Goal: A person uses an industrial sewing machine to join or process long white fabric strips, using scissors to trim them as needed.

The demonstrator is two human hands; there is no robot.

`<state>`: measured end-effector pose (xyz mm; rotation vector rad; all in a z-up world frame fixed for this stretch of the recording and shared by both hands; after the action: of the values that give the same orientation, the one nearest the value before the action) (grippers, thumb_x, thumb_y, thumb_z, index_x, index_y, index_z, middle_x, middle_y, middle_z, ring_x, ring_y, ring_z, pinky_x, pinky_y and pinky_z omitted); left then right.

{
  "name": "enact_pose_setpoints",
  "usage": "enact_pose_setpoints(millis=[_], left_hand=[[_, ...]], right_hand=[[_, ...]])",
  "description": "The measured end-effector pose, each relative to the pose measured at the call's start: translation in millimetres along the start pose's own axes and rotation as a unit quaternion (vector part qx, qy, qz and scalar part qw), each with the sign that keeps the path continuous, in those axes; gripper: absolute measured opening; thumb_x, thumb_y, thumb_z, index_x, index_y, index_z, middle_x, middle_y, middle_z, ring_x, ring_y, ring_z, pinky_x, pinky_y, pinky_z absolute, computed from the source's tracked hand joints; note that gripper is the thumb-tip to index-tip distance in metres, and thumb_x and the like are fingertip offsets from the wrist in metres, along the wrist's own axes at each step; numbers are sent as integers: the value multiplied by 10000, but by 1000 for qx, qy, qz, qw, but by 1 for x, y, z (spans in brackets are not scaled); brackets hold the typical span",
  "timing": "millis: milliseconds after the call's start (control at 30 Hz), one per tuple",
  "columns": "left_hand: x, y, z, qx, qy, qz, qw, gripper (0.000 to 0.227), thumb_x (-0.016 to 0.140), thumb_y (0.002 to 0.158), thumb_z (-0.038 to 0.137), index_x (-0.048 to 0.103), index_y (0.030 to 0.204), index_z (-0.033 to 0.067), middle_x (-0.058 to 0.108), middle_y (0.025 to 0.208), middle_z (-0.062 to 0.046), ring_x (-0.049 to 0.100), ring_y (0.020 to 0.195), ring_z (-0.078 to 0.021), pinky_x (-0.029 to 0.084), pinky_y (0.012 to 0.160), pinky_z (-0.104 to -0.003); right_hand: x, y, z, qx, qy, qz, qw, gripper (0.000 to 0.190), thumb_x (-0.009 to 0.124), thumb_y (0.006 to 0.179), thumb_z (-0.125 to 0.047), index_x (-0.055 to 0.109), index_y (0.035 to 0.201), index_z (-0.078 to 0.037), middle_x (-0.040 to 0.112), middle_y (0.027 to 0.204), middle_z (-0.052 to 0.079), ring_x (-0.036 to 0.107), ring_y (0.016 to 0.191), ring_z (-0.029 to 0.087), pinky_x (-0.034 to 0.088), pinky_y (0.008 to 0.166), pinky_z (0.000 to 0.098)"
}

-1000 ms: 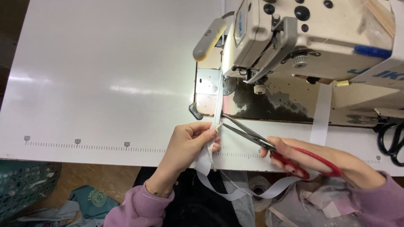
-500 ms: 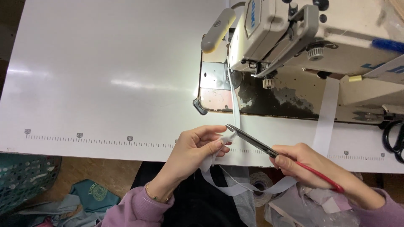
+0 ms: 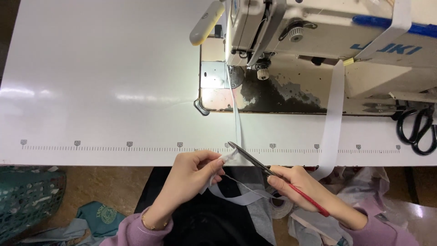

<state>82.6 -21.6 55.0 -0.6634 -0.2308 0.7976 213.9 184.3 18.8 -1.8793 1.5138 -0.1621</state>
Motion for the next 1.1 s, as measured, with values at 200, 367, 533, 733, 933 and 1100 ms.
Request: enact_pose_setpoints(millis=[200, 367, 533, 733, 933, 1100], left_hand=[[-35, 16, 54, 302, 254, 57, 917, 299, 681, 936, 329, 749, 1137, 119, 758, 1045, -24, 666, 859, -176, 512, 732, -319], [-34, 67, 104, 564, 441, 122, 687, 315, 768, 937, 337, 682, 1219, 229, 606, 1449, -71, 573, 1283, -365, 500, 978, -523], [-21, 64, 118, 625, 462, 147, 612, 340, 899, 859, 325, 654, 907, 94, 635, 1042, -60, 605, 948, -248, 502, 786, -363], [-27, 125, 100, 479, 429, 123, 756, 661, 744, 894, 536, 532, 1254, 24, 738, 1196, -136, 487, 1422, -335, 351, 1167, -520], [-25, 116, 101, 505, 426, 180, 729, 547, 716, 943, 513, 516, 1177, 61, 716, 1257, -184, 588, 1327, -353, 383, 1119, -585], [-25, 109, 100, 500, 430, 217, 719, 520, 729, 919, 522, 517, 1131, 97, 707, 1289, -170, 602, 1303, -347, 427, 1071, -566]], right_hand=[[-7, 6, -27, 38, -197, -3, 980, 473, 579, 1050, -484, 440, 751, -146, 451, 570, -30, 364, 544, 145, 359, 563, 300], [-8, 13, -61, 35, -251, -42, 966, 480, 587, 1046, -525, 491, 764, -150, 430, 512, -36, 343, 473, 118, 325, 505, 291], [-11, 23, -64, 55, -240, -73, 966, 500, 511, 1050, -554, 520, 751, -154, 432, 520, -51, 354, 455, 97, 322, 499, 273], [-19, 29, -58, 74, -191, -77, 976, 545, 453, 1056, -572, 395, 725, -143, 413, 653, -38, 370, 594, 114, 317, 593, 292], [-23, 48, -24, 59, -62, -57, 995, 559, 510, 1029, -511, 543, 681, -76, 522, 409, 115, 499, 220, 156, 366, 244, 181], [-24, 44, -21, 67, -60, -39, 995, 541, 514, 1020, -502, 611, 741, -48, 532, 428, 108, 494, 228, 146, 361, 230, 185]])
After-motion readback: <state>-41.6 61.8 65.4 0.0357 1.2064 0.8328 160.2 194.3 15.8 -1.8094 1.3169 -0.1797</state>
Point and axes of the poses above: each hand's wrist, its own y-axis towards the middle knuckle, its own x-axis out of the palm, z = x × y, the point moved 9 cm from there along y, towards the middle knuckle
